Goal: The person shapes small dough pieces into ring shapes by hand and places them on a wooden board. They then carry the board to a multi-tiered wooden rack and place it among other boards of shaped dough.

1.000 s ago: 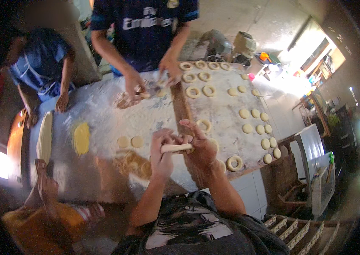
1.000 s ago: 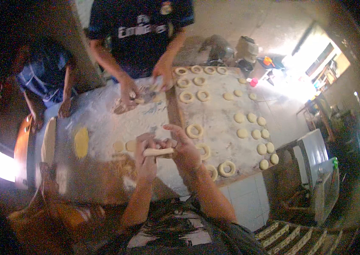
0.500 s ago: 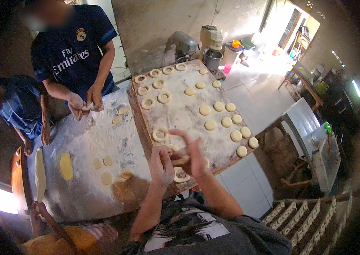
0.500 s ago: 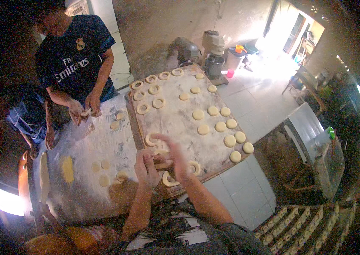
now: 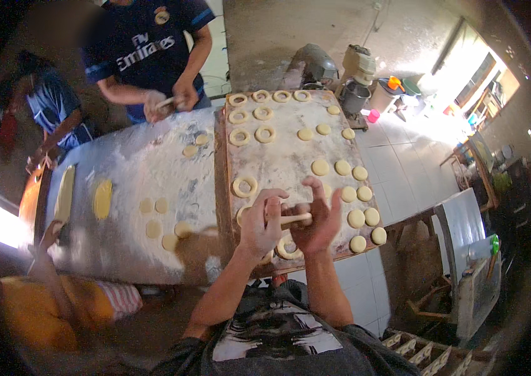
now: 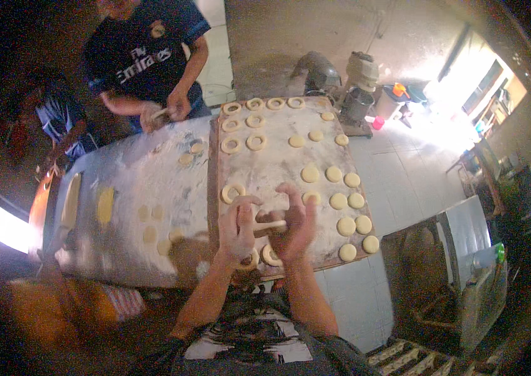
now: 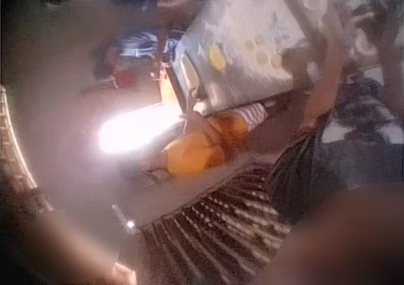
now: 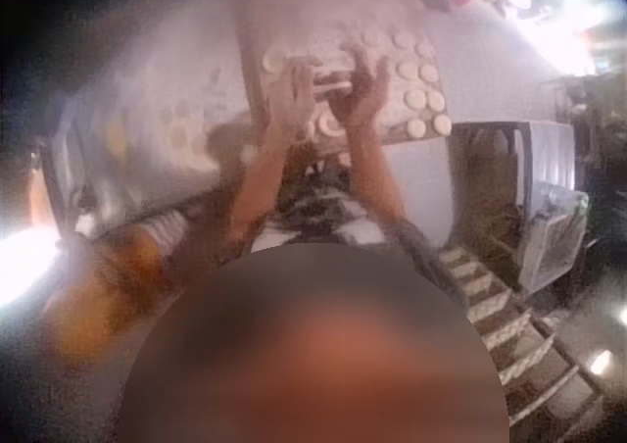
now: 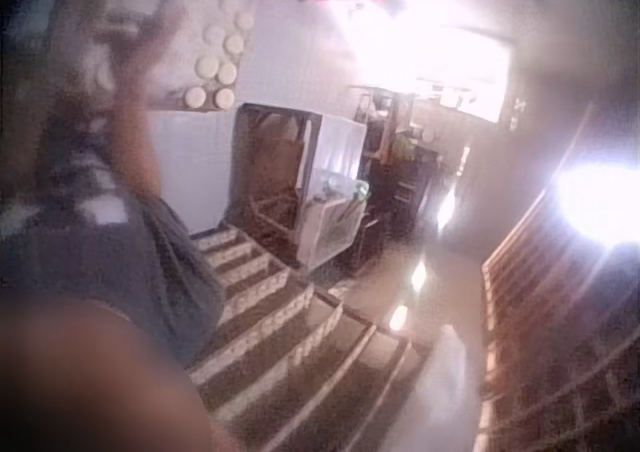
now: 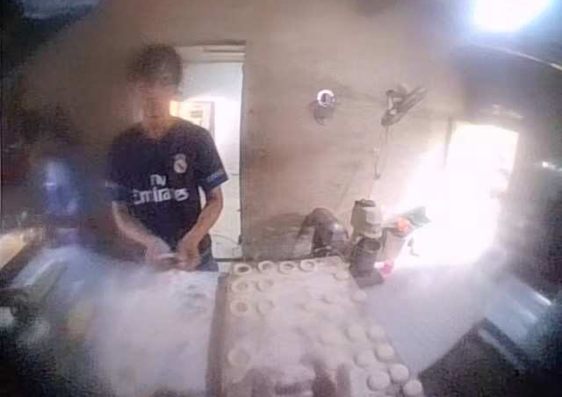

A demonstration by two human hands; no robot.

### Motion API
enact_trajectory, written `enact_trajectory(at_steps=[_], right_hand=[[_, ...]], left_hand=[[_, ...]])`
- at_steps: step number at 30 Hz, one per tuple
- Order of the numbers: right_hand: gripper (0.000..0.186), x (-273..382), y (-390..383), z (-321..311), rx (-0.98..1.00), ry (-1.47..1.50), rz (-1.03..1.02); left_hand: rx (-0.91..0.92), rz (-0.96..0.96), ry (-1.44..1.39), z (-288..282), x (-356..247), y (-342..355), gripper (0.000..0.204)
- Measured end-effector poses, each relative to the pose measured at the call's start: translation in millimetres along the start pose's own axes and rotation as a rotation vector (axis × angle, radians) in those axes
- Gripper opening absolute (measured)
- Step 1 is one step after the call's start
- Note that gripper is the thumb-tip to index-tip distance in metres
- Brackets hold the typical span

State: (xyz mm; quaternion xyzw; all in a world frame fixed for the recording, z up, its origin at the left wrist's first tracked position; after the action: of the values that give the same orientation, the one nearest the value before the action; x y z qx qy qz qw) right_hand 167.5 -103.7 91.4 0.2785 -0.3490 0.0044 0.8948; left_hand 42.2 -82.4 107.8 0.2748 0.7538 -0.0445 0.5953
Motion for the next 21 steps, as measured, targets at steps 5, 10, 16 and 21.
enact_trajectory(at_steps=[5,10,16,21], right_hand=[[0.051,8.8,0.8,11.7,-0.172,-0.332,0.238],[0.066,11.7,-2.4,-13.8,-0.105,-0.608,0.305],[0.064,-8.1,0.2,-80.6,-0.288,-0.839,0.588],[0.093,-4.4,-1.7,-88.2,-0.393,-1.532,1.064]], left_hand=[[-0.101,0.066,0.160,14.7,26.8,-0.7,0.018],[0.036,-0.071,0.059,23.6,28.5,3.7,0.032],[-0.007,-0.138,0.322,27.2,54.1,36.4,0.053],[0.158,-0.596,0.698,2.1,73.4,45.0,0.079]])
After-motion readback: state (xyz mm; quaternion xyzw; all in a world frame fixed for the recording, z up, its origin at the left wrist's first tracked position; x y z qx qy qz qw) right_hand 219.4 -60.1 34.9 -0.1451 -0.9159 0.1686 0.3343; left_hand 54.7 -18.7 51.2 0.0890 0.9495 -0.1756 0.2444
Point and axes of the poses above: each hand's wrist, its own y-axis towards the middle knuckle, its own z-axis out of the palm, x = y × z, the point moved 2 cm from there along y, towards the middle knuckle, and after that the axes turned 11 degrees about x, right-handed, at the moved point
